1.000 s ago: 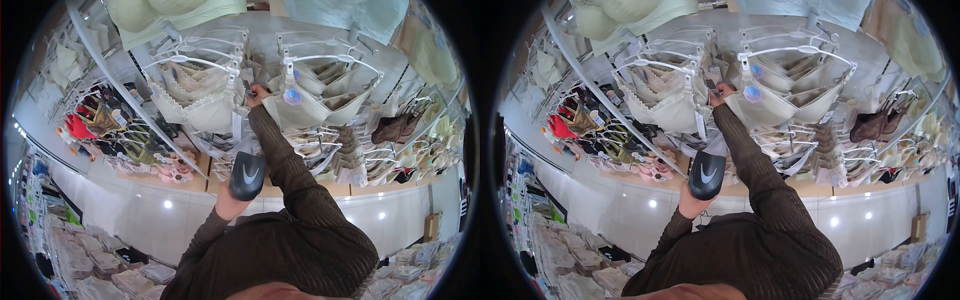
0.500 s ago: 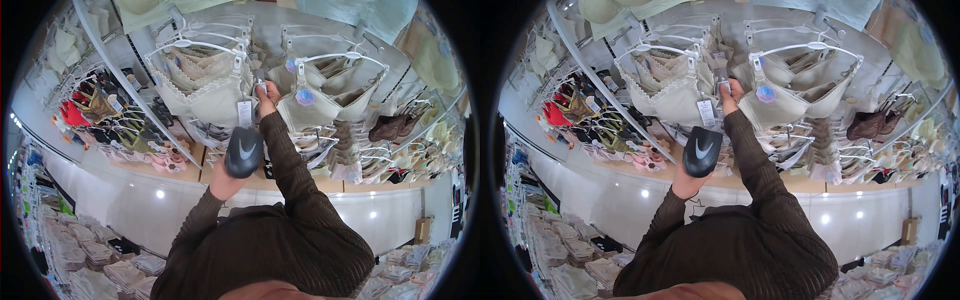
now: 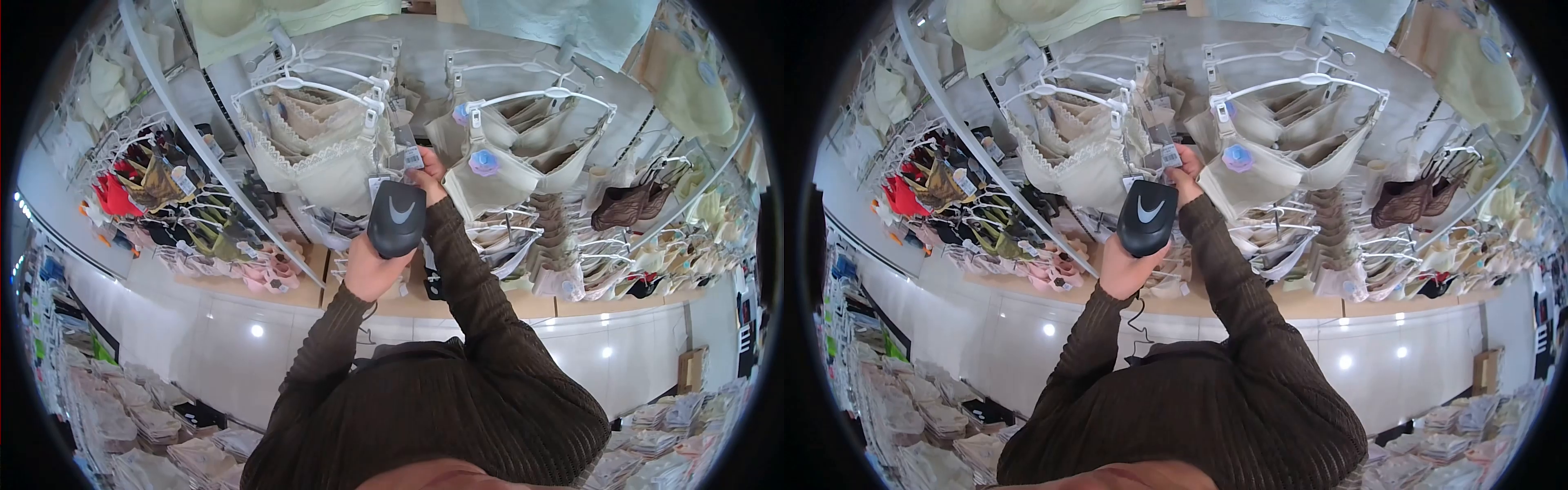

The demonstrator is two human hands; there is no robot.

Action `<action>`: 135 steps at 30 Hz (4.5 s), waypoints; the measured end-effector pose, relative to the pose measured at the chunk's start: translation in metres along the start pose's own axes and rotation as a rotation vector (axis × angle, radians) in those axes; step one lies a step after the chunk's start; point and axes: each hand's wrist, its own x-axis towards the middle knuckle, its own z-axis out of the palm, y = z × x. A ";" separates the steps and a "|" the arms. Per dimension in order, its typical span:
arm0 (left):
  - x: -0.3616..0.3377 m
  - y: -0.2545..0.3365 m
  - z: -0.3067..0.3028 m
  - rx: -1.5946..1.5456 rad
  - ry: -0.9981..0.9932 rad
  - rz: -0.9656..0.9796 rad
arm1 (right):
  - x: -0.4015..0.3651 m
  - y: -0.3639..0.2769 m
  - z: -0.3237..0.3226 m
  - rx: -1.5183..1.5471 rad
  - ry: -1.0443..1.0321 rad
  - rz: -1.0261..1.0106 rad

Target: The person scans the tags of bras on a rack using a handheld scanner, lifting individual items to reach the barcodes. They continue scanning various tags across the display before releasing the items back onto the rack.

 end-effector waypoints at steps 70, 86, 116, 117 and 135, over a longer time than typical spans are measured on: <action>-0.026 0.003 0.010 0.062 -0.036 -0.012 | 0.042 0.002 -0.012 0.115 0.471 0.010; -0.023 -0.004 0.009 0.023 -0.085 0.033 | 0.034 -0.008 -0.007 0.002 0.245 0.039; -0.018 -0.010 0.010 0.053 -0.082 0.023 | 0.029 -0.020 -0.009 0.783 -0.008 0.432; -0.018 -0.010 0.009 0.044 -0.081 0.025 | 0.028 -0.022 -0.008 0.789 -0.007 0.439; -0.020 -0.007 0.008 0.007 -0.094 -0.034 | 0.015 -0.027 0.000 0.070 0.222 0.090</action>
